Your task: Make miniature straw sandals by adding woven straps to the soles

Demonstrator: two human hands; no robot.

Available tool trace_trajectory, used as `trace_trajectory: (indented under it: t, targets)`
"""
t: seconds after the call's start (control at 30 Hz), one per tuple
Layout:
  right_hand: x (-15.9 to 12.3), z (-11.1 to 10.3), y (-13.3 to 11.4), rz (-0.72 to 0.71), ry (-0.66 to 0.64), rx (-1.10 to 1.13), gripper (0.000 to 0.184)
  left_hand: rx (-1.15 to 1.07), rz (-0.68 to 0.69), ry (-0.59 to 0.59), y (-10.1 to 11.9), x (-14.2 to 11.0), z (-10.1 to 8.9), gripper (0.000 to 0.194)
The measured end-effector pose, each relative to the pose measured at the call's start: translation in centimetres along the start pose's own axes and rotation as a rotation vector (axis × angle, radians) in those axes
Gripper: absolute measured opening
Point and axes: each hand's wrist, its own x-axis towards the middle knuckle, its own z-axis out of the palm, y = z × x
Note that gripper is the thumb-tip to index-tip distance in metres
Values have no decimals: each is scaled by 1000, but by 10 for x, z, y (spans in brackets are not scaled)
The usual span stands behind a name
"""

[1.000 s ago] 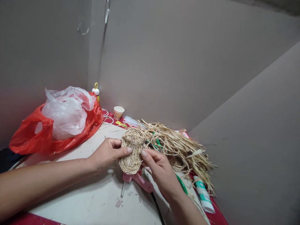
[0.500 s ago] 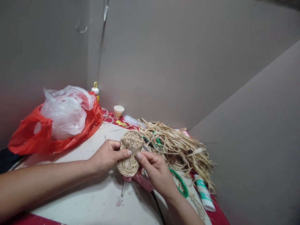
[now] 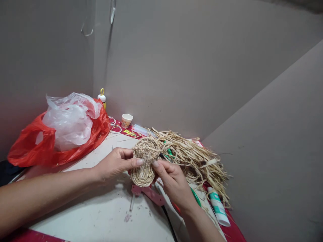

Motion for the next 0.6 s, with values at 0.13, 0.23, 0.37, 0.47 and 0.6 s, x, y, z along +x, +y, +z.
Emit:
trace_trajectory:
  t: [0.13, 0.23, 0.37, 0.47, 0.6]
  targets:
    - [0, -1, 5, -4, 22, 51, 42, 52, 44, 19, 6, 1, -3, 22]
    - [1, 0, 5, -13, 56, 69, 42, 70, 98, 31, 6, 2, -8, 24]
    - [2, 0, 7, -42, 116, 55, 44, -14, 109, 5, 5, 4, -12, 24]
    - [1, 0, 9, -39, 113, 73, 44, 14, 99, 36, 5, 4, -11, 25]
    - [1, 2, 11, -38, 114, 97, 43, 35, 106, 40, 6, 3, -6, 24]
